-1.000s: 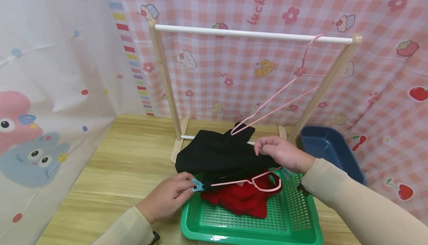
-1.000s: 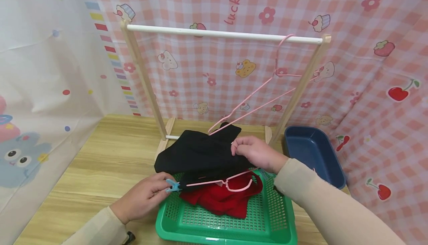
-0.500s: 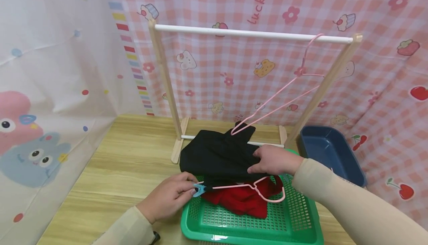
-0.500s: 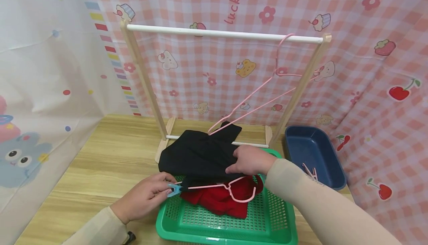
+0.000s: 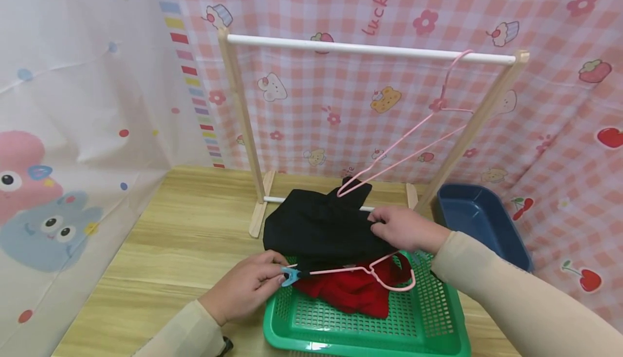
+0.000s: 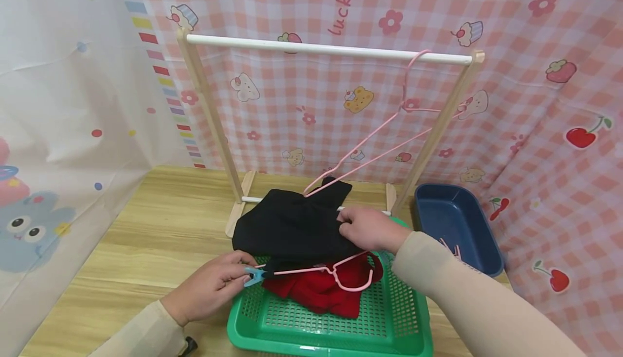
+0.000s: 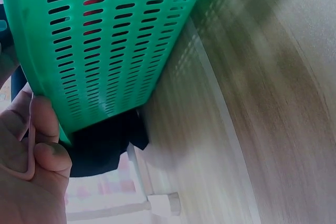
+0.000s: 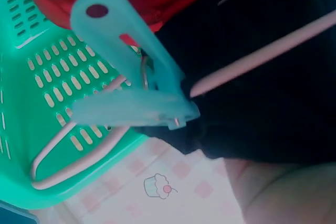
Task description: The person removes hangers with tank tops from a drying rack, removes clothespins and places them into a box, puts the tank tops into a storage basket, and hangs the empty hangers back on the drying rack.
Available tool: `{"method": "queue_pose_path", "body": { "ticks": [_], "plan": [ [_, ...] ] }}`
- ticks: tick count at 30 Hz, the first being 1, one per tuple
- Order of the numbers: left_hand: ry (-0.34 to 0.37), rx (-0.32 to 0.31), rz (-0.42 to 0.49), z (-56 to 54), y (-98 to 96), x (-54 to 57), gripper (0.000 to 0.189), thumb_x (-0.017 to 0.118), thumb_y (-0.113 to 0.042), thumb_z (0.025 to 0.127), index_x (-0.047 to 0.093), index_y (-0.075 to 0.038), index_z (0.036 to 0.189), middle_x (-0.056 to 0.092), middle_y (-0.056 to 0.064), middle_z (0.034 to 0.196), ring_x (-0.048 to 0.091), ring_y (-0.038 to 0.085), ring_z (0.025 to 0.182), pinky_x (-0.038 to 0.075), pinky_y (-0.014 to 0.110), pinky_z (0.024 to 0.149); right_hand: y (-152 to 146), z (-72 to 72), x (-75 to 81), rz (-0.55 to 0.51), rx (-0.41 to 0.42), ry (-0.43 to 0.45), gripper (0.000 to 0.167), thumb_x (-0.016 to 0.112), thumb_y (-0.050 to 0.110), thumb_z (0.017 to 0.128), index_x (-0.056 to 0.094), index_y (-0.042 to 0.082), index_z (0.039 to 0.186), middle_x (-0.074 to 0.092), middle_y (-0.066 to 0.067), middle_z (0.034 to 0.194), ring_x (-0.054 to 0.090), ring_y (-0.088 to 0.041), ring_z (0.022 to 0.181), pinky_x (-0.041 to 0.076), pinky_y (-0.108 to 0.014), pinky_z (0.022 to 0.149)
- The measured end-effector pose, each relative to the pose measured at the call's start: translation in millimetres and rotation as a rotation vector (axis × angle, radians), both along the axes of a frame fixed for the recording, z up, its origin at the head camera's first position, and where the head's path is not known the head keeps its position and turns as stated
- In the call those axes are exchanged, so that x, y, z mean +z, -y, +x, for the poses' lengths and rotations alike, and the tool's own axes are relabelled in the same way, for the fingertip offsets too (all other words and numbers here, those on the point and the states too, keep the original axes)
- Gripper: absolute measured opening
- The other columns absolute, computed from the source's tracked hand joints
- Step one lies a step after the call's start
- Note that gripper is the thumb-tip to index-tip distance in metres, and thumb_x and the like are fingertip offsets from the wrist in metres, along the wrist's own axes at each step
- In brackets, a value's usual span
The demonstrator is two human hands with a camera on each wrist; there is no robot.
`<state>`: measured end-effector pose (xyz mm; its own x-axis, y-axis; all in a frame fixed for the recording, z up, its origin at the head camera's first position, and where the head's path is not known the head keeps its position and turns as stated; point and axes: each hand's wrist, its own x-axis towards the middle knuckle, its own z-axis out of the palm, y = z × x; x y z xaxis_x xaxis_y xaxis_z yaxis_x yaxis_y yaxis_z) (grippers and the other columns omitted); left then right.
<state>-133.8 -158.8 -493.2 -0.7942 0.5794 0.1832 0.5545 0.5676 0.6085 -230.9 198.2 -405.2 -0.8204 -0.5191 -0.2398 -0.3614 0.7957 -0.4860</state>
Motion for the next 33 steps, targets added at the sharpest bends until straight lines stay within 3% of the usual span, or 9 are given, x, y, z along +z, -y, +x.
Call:
{"method": "queue_pose_path", "body": {
  "ticks": [4, 11, 18, 24, 29, 31, 33],
  "plan": [
    [0.003, 0.005, -0.009, 0.5, -0.4, 0.8, 0.022, 0.057, -0.021, 0.109, 0.077, -0.019, 0.1, 0.065, -0.01, 0.121, 0.063, 0.01, 0.107, 0.056, 0.038, 0.096, -3, 1.1, 5.1, -0.13, -0.067, 0.026, 0.019, 0.049, 0.013, 0.102, 0.063, 0.012, 0.088, 0.054, -0.001, 0.074, 0.05, -0.016, 0.069, 0.042, -0.033, 0.068],
    [0.003, 0.014, -0.014, 0.9, -0.9, 1.6, 0.022, 0.056, -0.021, 0.109, 0.077, -0.019, 0.101, 0.065, -0.011, 0.121, 0.062, 0.01, 0.107, 0.056, 0.038, 0.096, -4, 7.1, 11.6, -0.26, -0.121, 0.035, 0.026, 0.044, 0.013, 0.104, 0.053, 0.011, 0.08, 0.047, 0.001, 0.071, 0.045, -0.017, 0.065, 0.04, -0.032, 0.067],
    [-0.004, 0.011, -0.007, 0.9, -0.7, 1.2, 0.021, 0.057, -0.02, 0.109, 0.077, -0.019, 0.101, 0.066, -0.009, 0.12, 0.063, 0.011, 0.107, 0.056, 0.039, 0.096, -6, 9.4, 11.7, -0.264, -0.173, 0.023, 0.045, 0.055, 0.04, 0.109, 0.048, 0.014, 0.073, 0.038, 0.003, 0.061, 0.036, -0.016, 0.056, 0.035, -0.03, 0.058],
    [-0.022, 0.009, 0.0, 0.7, -0.3, 0.5, 0.021, 0.057, -0.021, 0.109, 0.078, -0.023, 0.105, 0.066, -0.011, 0.119, 0.064, 0.01, 0.107, 0.056, 0.038, 0.096, -9, 8.4, 10.2, -0.248, -0.178, 0.014, 0.041, 0.063, 0.034, 0.105, 0.048, 0.015, 0.072, 0.042, 0.004, 0.061, 0.042, -0.016, 0.057, 0.039, -0.029, 0.06],
    [-0.025, 0.008, 0.004, 0.8, 0.2, 0.1, 0.022, 0.057, -0.021, 0.109, 0.078, -0.024, 0.109, 0.066, -0.012, 0.119, 0.063, 0.01, 0.108, 0.056, 0.039, 0.097, -10, 8.2, 9.8, -0.267, -0.171, -0.007, 0.025, 0.067, 0.024, 0.101, 0.052, 0.012, 0.084, 0.049, 0.002, 0.07, 0.049, -0.017, 0.066, 0.043, -0.032, 0.069],
    [-0.018, 0.009, 0.003, 0.7, 0.4, -0.1, 0.022, 0.056, -0.022, 0.109, 0.078, -0.025, 0.109, 0.066, -0.012, 0.12, 0.063, 0.01, 0.109, 0.056, 0.039, 0.097, -11, 7.7, 9.3, -0.25, -0.169, -0.011, 0.017, 0.066, 0.024, 0.101, 0.057, 0.011, 0.097, 0.06, -0.003, 0.082, 0.057, -0.02, 0.076, 0.048, -0.036, 0.075],
    [-0.008, 0.009, 0.004, 0.5, 0.6, -0.2, 0.022, 0.056, -0.022, 0.11, 0.078, -0.025, 0.108, 0.065, -0.012, 0.12, 0.063, 0.01, 0.109, 0.056, 0.039, 0.097, -11, 7.2, 8.5, -0.226, -0.164, -0.007, 0.02, 0.065, 0.025, 0.101, 0.061, 0.011, 0.116, 0.068, -0.008, 0.098, 0.063, -0.023, 0.087, 0.051, -0.041, 0.082]
  ]
}}
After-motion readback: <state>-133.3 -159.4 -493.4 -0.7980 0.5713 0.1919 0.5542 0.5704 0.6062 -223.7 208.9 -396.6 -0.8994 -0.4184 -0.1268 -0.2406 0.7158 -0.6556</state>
